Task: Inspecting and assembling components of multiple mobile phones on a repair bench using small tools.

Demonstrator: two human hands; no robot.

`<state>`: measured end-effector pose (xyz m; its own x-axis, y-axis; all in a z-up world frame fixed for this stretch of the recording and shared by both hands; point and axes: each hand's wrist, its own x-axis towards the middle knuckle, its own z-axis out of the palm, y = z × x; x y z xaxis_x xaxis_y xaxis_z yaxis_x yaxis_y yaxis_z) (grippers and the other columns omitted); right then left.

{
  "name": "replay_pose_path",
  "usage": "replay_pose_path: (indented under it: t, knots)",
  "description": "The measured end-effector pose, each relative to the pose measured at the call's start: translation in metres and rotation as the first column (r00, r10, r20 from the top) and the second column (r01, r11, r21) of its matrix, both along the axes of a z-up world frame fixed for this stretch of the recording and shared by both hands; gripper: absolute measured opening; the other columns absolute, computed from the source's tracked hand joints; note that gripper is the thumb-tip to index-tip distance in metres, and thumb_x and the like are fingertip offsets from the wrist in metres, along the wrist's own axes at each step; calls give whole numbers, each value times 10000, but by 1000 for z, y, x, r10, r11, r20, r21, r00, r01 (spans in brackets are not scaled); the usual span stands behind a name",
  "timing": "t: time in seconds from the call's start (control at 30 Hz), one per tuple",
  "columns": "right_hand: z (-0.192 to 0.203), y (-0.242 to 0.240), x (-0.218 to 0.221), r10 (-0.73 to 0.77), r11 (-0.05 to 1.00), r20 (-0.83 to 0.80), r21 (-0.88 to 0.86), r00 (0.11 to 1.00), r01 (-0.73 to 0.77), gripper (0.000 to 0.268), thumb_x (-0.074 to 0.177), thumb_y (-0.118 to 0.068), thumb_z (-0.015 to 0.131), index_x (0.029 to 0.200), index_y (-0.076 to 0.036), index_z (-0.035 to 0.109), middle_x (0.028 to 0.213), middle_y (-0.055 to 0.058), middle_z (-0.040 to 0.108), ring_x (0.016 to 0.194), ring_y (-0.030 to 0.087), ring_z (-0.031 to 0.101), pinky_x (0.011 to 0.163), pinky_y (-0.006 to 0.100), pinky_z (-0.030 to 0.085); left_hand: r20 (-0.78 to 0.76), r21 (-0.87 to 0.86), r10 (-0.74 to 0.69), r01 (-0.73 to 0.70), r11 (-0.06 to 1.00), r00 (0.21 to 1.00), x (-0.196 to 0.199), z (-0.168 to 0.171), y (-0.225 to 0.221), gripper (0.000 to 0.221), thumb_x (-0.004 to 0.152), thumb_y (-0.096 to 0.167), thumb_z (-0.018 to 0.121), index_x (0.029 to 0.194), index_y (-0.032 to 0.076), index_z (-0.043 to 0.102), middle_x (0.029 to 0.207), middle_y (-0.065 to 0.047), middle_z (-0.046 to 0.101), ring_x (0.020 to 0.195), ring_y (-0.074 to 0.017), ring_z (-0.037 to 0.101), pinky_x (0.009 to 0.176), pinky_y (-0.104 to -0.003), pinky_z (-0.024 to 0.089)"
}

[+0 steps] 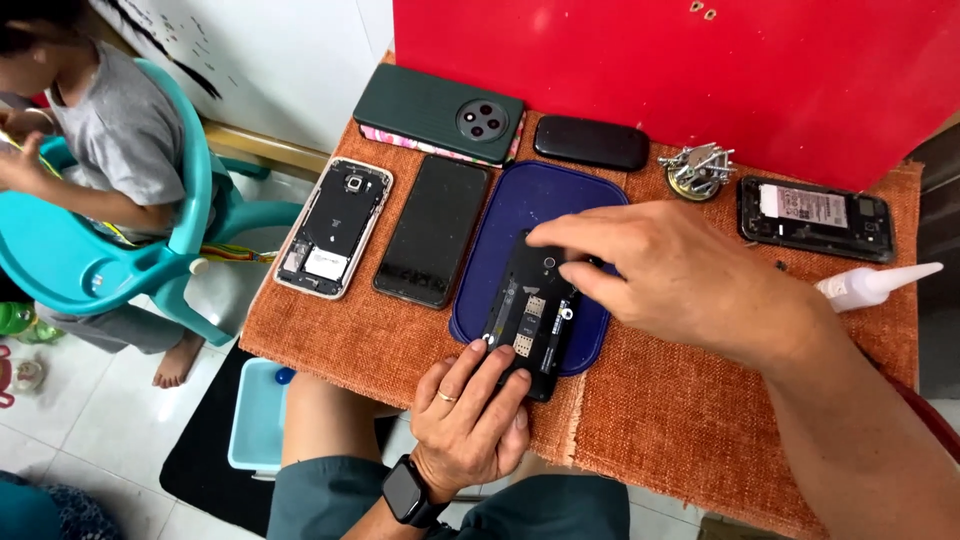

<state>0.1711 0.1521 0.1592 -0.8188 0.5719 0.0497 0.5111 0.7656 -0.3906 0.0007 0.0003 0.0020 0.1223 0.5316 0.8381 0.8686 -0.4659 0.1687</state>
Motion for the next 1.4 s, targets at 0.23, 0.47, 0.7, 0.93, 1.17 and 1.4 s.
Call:
replay_pose_path:
  t: [0.23, 0.47, 0.7, 0.93, 1.17, 1.4]
  knots:
    - [-7, 3, 5, -64, 989, 40, 133, 997, 58, 374, 900, -209, 708, 1269, -145, 704, 1013, 53, 811, 778, 319, 756, 650, 501, 555, 1, 2, 15, -15, 1000, 1000, 0, -2, -1, 284, 1001, 266, 472, 1057, 150, 725, 1125, -94, 760, 1081, -301, 721, 877, -390, 491]
    - [-2, 1, 6, 63, 998, 20, -10, 998, -63, 384, 899, -95, 632, 1271, -155, 708, 1222, 10, 767, 1018, 250, 739, 829, 429, 552, -2, 0, 5, -5, 1000, 1000, 0, -4, -1, 286, 998, 271, 475, 1081, 151, 721, 1148, -101, 755, 1102, -307, 717, 878, -394, 492]
    - [-6, 6, 6, -83, 994, 54, 74, 995, 79, 360, 904, -229, 720, 1257, -165, 697, 939, 56, 805, 728, 315, 746, 643, 488, 540, -4, -5, 10, -10, 1000, 1000, -1, -3, -1, 295, 997, 272, 464, 1077, 155, 723, 1148, -96, 754, 1096, -304, 718, 878, -392, 488]
    - [-6, 3, 6, 45, 999, -21, 1, 999, -45, 393, 899, -93, 640, 1284, -142, 707, 1223, 17, 761, 1044, 243, 731, 866, 425, 548, -3, -8, 14, -15, 1000, 1000, 0, -4, -1, 295, 995, 277, 469, 1083, 160, 724, 1146, -91, 757, 1089, -304, 723, 880, -396, 488]
    - [-2, 5, 8, 55, 996, 13, -67, 998, -54, 440, 897, -55, 594, 1311, -160, 698, 1246, 22, 743, 1073, 242, 713, 886, 432, 544, -4, -9, 12, -12, 1000, 1000, 0, -5, -2, 295, 1000, 274, 467, 1073, 156, 728, 1139, -93, 758, 1089, -306, 724, 862, -397, 492]
    - [-4, 9, 6, -136, 990, 103, 49, 985, 131, 331, 912, -260, 736, 1233, -184, 710, 661, 85, 741, 510, 286, 663, 569, 458, 486, 6, -2, 9, -9, 1000, 1000, 0, -5, -1, 269, 992, 261, 488, 1068, 155, 723, 1143, -101, 756, 1092, -305, 718, 885, -394, 494]
